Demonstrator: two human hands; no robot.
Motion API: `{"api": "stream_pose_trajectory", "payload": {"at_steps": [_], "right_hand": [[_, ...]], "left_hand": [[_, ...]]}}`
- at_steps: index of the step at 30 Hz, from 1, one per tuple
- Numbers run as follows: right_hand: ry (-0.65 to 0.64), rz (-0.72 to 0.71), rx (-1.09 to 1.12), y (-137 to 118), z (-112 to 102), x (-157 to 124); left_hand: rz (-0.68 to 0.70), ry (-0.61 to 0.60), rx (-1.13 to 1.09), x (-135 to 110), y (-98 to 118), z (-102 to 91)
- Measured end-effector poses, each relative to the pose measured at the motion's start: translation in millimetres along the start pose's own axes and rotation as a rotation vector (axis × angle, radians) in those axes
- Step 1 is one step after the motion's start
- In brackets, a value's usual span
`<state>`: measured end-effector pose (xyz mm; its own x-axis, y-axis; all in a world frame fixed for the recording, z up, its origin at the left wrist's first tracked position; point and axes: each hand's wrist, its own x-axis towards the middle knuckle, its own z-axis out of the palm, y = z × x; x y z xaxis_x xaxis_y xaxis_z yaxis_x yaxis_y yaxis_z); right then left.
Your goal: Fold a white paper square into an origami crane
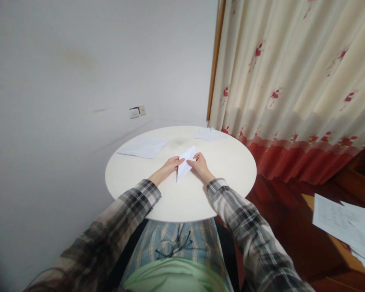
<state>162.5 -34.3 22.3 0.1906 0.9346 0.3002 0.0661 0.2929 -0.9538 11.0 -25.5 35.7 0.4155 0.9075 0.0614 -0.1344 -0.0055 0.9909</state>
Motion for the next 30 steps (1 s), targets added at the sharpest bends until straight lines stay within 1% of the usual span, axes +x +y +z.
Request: {"api": "stream_pose_trajectory", "payload": {"at_steps": [2, 5, 10, 12, 15, 19, 22, 30], "right_hand": [[0.003, 0.004, -0.012, 0.6, 0.5, 0.2], [-0.009, 0.054, 0.027, -0.3, 1.4, -0.7], [-0.012, 0.213, 0.213, -6.5, 0.9, -3.0], [-0.027, 0.249, 0.272, -8.8, 0.0, -3.5], [-0.059, 0.247, 0.308, -11.1, -1.0, -4.5], [-0.149, 0.217, 0.307, -12.2, -0.6, -6.4], [-0.193, 0.198, 0.3, -11.6, -0.2, -6.7], [-0.198, 0.193, 0.304, -13.1, -2.0, -7.1]], "left_hand": [[0.049, 0.011, 0.033, 1.1, -3.3, -1.5], [0.075, 0.026, 0.047, 4.4, -7.7, -4.0], [0.077, 0.034, 0.069, 7.5, -11.3, -6.6], [0.074, 0.029, 0.059, 6.1, -10.9, -6.2], [0.069, 0.028, 0.053, 2.7, -8.3, -4.4], [0.086, 0.04, 0.06, 0.0, -4.8, -2.7], [0.088, 0.038, 0.064, 0.4, -4.6, -3.0], [0.104, 0.004, 0.057, -1.1, -1.6, -0.2]]}}
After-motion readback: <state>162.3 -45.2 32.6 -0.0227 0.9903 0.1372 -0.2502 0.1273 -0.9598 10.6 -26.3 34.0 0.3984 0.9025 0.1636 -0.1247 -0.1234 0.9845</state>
